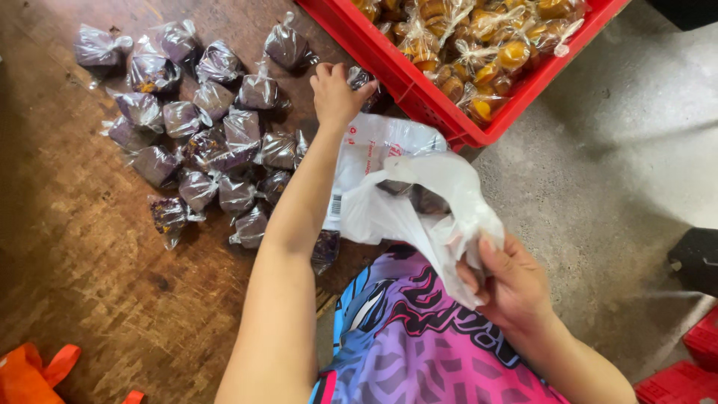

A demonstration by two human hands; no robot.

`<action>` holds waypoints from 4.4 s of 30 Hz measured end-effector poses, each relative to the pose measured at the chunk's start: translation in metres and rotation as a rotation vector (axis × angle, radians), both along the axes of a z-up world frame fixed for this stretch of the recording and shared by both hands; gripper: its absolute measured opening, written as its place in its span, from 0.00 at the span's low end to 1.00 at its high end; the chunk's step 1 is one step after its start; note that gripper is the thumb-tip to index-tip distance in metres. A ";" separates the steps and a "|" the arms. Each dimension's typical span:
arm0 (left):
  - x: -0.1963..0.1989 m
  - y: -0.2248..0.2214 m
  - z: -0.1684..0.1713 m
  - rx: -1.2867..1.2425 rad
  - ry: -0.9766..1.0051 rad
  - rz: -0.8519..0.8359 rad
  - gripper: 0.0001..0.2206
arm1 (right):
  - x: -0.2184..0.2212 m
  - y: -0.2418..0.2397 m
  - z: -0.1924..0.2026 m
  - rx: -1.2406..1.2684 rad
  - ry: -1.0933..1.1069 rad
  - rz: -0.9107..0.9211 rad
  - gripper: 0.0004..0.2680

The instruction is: The person places individually wrapped triangle-shaped bakery items into a plastic bag, ties the bag shut, and organizes bags of various bakery goods into red plastic crates.

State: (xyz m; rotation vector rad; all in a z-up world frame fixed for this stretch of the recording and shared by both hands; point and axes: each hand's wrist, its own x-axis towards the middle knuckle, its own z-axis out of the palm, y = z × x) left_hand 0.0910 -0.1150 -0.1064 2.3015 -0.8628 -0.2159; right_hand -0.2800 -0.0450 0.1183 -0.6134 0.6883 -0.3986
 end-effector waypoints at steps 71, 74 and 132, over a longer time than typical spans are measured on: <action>0.059 0.112 0.032 -0.037 0.082 0.109 0.32 | 0.001 -0.016 0.011 -0.179 0.061 -0.155 0.09; 0.042 0.141 0.088 -0.802 1.054 -0.066 0.28 | -0.003 -0.023 0.014 -0.270 0.101 -0.182 0.09; 0.064 0.183 0.039 0.391 0.128 0.007 0.39 | 0.007 -0.058 0.029 -0.221 -0.238 -0.144 0.07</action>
